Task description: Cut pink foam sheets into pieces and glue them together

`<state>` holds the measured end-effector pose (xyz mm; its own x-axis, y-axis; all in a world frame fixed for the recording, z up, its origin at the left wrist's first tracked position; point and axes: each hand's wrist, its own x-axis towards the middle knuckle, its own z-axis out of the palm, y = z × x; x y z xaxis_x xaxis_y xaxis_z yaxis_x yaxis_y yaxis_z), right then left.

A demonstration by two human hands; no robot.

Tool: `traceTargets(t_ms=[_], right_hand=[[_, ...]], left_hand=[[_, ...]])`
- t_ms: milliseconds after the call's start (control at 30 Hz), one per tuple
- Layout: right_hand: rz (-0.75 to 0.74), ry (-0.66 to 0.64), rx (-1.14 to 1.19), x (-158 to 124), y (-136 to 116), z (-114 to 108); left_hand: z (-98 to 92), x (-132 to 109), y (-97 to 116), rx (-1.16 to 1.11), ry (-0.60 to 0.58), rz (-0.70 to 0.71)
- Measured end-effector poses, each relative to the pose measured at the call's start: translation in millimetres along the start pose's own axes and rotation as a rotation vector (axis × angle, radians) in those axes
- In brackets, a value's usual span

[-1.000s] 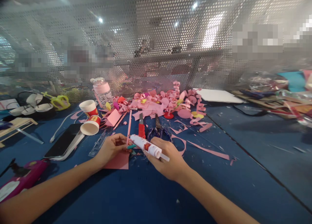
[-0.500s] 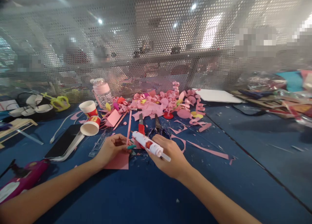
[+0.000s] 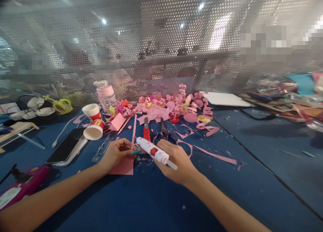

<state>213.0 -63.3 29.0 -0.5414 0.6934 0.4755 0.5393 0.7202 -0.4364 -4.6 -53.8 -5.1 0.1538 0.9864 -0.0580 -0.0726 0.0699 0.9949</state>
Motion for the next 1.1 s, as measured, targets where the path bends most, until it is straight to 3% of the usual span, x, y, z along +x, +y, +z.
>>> traceTargets(t_ms=[533,1100], right_hand=[[-0.002,-0.074,-0.047,0.5,-2.1,-1.1],[-0.008,0.053,-0.164,-1.9,5.1,1.7]], left_hand=[[-1.2,1.7,-3.8,-0.042,-0.016,0.017],[1.1,-1.4,0.4,-0.012,-0.068,-0.009]])
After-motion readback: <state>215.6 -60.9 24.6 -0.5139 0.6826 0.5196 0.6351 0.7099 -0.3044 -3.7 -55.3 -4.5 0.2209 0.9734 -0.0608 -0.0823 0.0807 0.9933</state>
